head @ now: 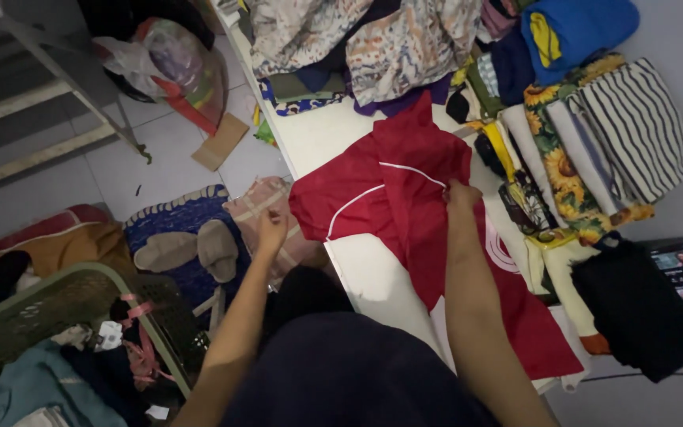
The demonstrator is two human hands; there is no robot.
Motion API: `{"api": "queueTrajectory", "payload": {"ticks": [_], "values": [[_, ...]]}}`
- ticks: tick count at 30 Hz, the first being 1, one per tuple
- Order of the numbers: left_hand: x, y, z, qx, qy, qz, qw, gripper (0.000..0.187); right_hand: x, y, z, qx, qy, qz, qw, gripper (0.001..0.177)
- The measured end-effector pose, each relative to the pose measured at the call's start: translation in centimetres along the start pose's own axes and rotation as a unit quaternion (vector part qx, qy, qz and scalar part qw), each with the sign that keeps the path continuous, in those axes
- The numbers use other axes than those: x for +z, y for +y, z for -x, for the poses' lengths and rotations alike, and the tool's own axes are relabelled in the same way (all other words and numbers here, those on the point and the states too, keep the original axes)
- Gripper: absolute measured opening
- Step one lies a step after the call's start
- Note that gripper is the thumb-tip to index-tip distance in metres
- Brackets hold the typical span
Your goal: Fold a red shirt on a surface.
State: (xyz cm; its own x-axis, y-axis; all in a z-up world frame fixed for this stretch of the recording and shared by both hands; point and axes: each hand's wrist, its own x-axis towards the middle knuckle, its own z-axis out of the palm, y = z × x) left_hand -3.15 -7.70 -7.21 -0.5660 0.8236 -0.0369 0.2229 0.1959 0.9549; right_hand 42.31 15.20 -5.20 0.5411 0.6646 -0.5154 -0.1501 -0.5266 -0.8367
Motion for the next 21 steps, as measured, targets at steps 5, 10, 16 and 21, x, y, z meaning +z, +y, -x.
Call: {"api": "queueTrajectory", "payload": {"ticks": [5, 10, 16, 21], "values": [[0.2, 0.7, -0.1, -0.079, 0.002, -0.01, 0.997, 0.034, 0.9, -2.3, 2.7, -0.049, -0.059, -0.055, 0.995, 0.03], [1.0, 4.1, -2.6, -0.127, -0.028, -0.029, 0.991, 0.04, 3.3, -6.5, 13.8, -0.425, -0.121, 0.057, 0.895, 0.028], [1.2, 11.4, -2.0, -0.243, -0.2, 0.396, 0.863, 0.056, 7.1, -2.6, 26.0, -0.509, -0.42, 0.15, 0.736, 0.027], [1.2, 8.6, -0.9, -0.307, -0.19, 0.632, 0.685, 0.072, 6.2, 1.8, 31.0, -0.587, -0.464, 0.359, 0.557, 0.051]]}}
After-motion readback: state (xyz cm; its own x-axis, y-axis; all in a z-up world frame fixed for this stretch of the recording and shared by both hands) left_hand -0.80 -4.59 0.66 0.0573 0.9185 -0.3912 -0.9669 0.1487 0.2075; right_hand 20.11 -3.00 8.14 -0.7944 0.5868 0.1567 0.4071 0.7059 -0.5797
